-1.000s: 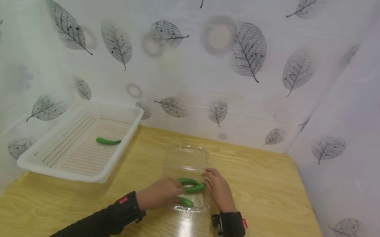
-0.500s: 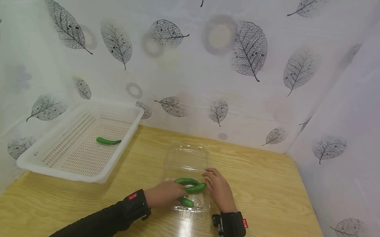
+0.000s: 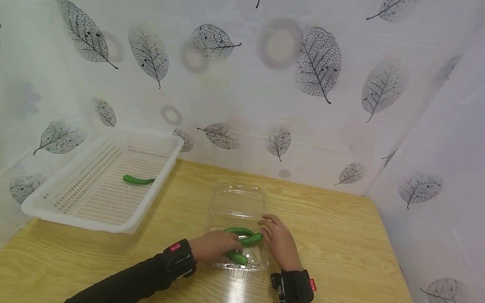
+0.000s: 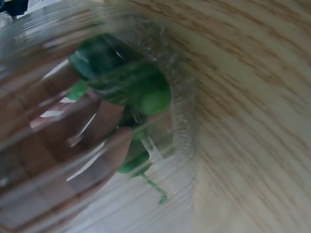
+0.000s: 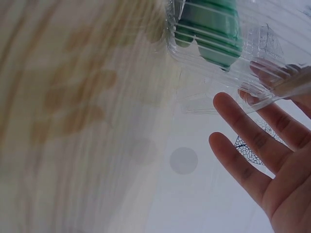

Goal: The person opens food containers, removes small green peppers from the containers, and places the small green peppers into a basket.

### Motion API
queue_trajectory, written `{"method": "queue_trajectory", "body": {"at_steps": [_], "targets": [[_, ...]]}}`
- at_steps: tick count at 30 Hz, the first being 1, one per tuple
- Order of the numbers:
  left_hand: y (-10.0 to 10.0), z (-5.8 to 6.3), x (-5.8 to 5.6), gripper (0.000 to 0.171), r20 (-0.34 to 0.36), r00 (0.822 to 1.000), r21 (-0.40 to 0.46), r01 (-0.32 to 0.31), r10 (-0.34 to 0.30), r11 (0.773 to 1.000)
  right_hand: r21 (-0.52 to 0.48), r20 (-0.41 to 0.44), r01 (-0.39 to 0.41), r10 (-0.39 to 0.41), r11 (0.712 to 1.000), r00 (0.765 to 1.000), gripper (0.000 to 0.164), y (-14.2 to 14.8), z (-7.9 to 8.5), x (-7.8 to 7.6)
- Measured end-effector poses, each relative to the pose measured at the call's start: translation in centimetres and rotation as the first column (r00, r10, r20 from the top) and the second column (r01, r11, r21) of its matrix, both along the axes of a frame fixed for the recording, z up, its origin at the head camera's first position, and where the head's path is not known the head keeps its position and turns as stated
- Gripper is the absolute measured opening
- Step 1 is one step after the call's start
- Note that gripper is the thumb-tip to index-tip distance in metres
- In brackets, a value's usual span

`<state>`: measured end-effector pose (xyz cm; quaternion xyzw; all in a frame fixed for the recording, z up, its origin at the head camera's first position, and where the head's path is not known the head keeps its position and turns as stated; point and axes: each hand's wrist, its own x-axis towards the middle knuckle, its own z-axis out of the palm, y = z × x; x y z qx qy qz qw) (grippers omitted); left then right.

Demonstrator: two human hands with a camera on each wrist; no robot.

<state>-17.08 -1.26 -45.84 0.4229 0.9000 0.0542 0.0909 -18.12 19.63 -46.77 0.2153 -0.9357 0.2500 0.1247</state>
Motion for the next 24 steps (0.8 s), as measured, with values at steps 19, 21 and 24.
{"method": "queue_trajectory", "body": {"at_steps": [19,21,24], "targets": [[0.25,-0.81,-0.21,0.022,0.020,1.000,0.020,-0.023,0.023,1.000,-0.001,0.001,0.011,-0.011,1.000,1.000,0.021,0.04,-0.05,0.03],[0.29,-0.82,-0.20,0.022,0.021,1.000,0.020,-0.024,0.023,1.000,-0.004,0.008,0.012,-0.012,1.000,1.000,0.021,0.05,-0.06,0.04],[0.36,-0.80,-0.16,0.022,0.023,0.999,0.016,-0.028,0.027,0.999,-0.005,0.016,0.015,-0.015,1.000,1.000,0.021,0.02,-0.10,0.03]]}}
